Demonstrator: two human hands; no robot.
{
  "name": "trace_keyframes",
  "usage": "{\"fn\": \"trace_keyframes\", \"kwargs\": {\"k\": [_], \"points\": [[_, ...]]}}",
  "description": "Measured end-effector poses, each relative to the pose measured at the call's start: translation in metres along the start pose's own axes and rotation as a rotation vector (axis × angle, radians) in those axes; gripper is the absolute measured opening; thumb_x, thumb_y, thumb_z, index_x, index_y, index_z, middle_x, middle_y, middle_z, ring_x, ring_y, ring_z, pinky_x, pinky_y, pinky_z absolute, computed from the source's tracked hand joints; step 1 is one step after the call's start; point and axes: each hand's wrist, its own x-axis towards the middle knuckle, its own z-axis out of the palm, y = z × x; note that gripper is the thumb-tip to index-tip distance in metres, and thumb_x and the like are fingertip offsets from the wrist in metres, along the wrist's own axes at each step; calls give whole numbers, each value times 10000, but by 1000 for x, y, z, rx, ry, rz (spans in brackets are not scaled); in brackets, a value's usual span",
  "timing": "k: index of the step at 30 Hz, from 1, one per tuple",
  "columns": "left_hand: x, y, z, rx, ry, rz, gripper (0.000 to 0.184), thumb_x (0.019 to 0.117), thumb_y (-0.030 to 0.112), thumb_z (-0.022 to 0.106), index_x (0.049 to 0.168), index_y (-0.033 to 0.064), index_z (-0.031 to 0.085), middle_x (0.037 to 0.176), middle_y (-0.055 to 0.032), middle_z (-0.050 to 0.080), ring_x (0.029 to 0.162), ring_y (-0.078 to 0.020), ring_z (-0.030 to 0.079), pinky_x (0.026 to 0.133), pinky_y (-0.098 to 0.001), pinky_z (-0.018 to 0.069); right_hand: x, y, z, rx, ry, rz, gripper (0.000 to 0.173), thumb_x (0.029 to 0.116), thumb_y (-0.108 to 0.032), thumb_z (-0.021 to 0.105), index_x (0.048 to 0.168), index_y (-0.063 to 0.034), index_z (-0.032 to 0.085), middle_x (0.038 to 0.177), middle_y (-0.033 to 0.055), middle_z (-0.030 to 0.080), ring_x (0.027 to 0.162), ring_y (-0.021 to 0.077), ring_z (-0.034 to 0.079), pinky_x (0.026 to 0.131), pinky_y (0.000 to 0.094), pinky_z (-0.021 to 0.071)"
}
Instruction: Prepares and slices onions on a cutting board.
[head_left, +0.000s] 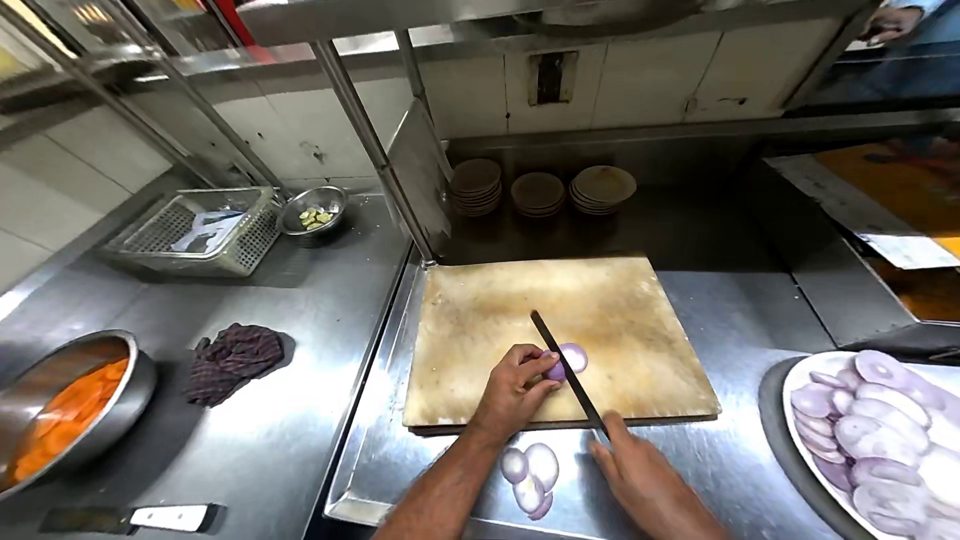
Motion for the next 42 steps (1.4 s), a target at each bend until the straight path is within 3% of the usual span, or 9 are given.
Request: {"fn": "trace_keyframes", "kwargs": {"k": [3,6,8,14,21,29,33,42], "points": [[1,-1,0,-1,4,-1,311,894,208,783,1198,141,768,1185,-73,679,1066,-108,666,933,-272,581,22,-10,0,-49,-23,22,395,1093,-338,445,1379,-66,438,975,189,670,928,369,700,827,523,561],[2,-3,-2,-8,3,3,321,900,225,778,1209,136,764,1196,-79,679,1078,-119,666,939,-284,583,-7,19,30,-25,-26,78,420,1073,-304,478,1362,1,488,983,268,697,950,461,703,822,607,549],[1,-2,0,-12,8,-2,316,897,227,780,1199,136,768,1184,-76,680,1065,-116,668,926,-278,584,-18,31,36,-1,-48,100,424,1075,-312,483,1363,-1,481,982,264,699,953,457,704,828,604,545],[-1,-1,1,-13,10,20,297,901,203,770,1190,136,773,1195,-86,684,1080,-130,667,935,-293,581,-35,42,19,125,34,-21,417,1057,-292,528,1323,29,504,874,248,673,822,436,689,754,597,542],[-3,-2,1,-5,28,37,276,902,198,773,1171,138,780,1180,-76,686,1065,-116,669,922,-281,584,-48,39,14,78,16,-47,429,1066,-310,511,1309,43,506,869,256,672,829,452,690,758,603,540],[-2,-2,1,-2,33,17,287,897,202,781,1174,125,778,1173,-66,695,1062,-108,675,926,-275,587,17,-11,0,-46,-19,20,397,1091,-337,455,1383,-68,434,978,191,668,931,374,698,830,524,560],[1,-3,1,3,34,10,309,902,228,776,1197,136,768,1200,-66,693,1087,-113,671,941,-287,583,-9,19,31,-43,-19,79,402,1074,-303,471,1359,-20,487,974,253,700,936,453,707,800,602,553],[4,5,-2,146,-131,-33,322,960,282,672,1257,167,714,1243,-94,625,1157,-185,609,996,-366,535,-14,29,27,-60,-74,61,397,1076,-315,481,1374,-52,470,988,232,700,954,428,706,827,579,552]]}}
